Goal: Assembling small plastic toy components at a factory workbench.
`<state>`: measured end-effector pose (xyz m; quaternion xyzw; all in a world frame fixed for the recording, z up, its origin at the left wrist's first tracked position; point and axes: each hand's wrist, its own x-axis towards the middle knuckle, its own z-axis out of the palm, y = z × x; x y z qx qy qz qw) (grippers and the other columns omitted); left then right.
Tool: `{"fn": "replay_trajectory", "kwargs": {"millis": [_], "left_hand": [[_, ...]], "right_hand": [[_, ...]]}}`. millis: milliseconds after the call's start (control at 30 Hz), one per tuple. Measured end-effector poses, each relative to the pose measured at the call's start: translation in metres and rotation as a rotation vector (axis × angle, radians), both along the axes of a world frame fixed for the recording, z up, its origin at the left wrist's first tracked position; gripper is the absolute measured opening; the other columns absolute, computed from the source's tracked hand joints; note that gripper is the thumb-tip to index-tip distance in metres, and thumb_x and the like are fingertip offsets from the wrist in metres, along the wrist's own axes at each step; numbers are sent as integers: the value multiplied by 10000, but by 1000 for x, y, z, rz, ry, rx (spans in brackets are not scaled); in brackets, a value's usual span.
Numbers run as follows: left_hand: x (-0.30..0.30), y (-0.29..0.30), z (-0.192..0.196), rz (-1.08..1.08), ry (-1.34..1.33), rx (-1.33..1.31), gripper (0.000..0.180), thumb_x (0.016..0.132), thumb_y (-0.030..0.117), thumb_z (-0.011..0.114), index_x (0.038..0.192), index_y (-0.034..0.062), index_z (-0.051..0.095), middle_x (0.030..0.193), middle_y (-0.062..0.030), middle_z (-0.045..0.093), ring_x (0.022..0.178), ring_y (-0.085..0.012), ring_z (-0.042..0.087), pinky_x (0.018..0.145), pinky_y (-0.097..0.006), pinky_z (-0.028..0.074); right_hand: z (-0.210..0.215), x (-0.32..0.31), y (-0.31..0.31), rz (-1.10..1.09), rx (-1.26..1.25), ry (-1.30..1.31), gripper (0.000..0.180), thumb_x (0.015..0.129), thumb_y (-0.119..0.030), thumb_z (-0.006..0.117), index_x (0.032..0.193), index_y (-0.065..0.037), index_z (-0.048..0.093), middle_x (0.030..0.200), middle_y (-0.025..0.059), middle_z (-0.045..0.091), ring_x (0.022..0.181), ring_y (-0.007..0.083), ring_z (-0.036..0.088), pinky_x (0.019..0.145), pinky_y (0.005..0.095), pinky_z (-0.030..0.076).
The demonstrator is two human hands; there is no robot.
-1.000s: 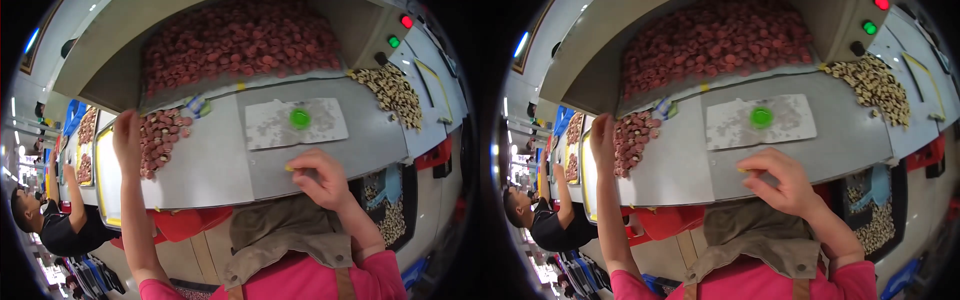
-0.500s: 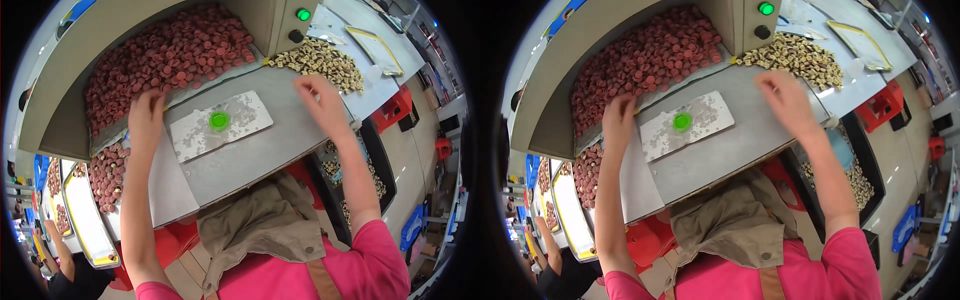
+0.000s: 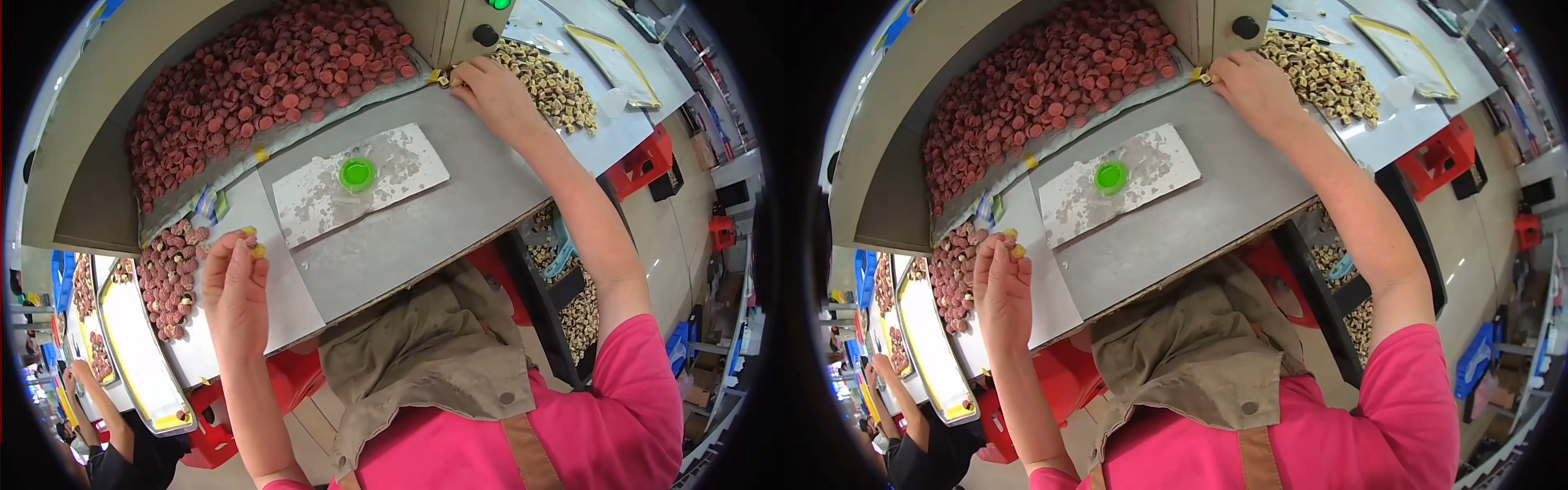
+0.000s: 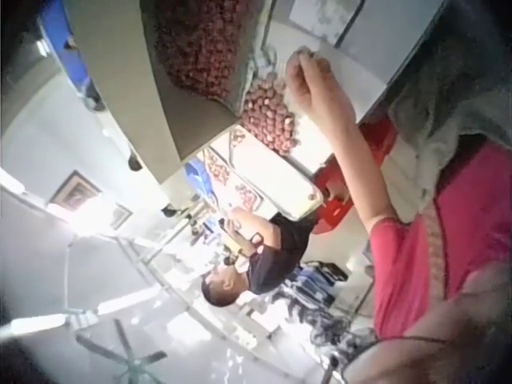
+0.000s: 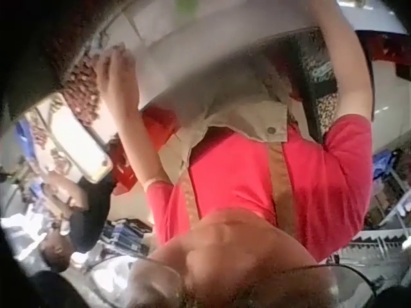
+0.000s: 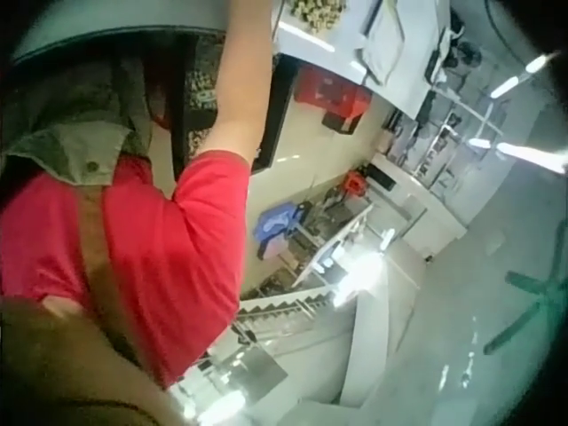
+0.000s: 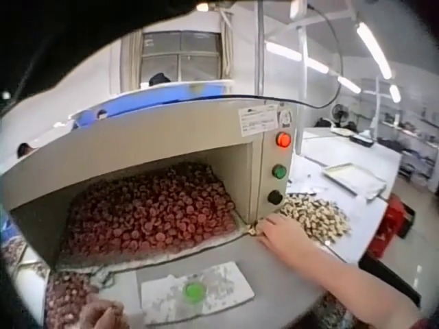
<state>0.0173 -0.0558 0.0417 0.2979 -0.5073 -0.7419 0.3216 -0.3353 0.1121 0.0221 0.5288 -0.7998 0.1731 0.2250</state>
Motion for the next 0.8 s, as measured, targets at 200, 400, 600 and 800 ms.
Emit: {"fn": "replay_trajectory", "kwargs": {"millis": [200, 400, 600, 800], "left_hand": [[-14, 36, 3, -127, -17, 85, 224, 882, 86, 588, 1096, 29, 551, 1067, -25, 563, 906, -81, 556, 784, -216, 457], [-25, 58, -15, -157, 51, 83, 238, 887, 84, 579, 1112, 15, 546, 1051, -26, 571, 906, -83, 552, 790, -221, 451], [-25, 60, -21, -191, 95, 139, 301, 900, 88, 564, 1187, 7, 529, 1042, -25, 577, 916, -84, 544, 791, -227, 443], [-26, 61, -27, -217, 185, 130, 326, 911, 112, 554, 1217, 6, 516, 1032, -16, 578, 941, -84, 535, 809, -236, 439]], "right_hand": [[-7, 11, 9, 99, -13, -108, 162, 823, -133, 614, 946, -44, 559, 866, 98, 557, 814, 270, 562, 715, 359, 460], [9, 65, 31, 35, 31, -603, 172, 820, -112, 637, 960, -43, 565, 859, 70, 558, 736, 192, 566, 664, 303, 461], [6, 74, 41, 125, -16, -590, 205, 793, -133, 684, 942, -36, 581, 845, 54, 549, 689, 152, 544, 630, 274, 450], [16, 61, 44, 75, 110, -538, 223, 781, -148, 699, 935, -32, 589, 852, 51, 542, 679, 147, 533, 625, 273, 445]]}}
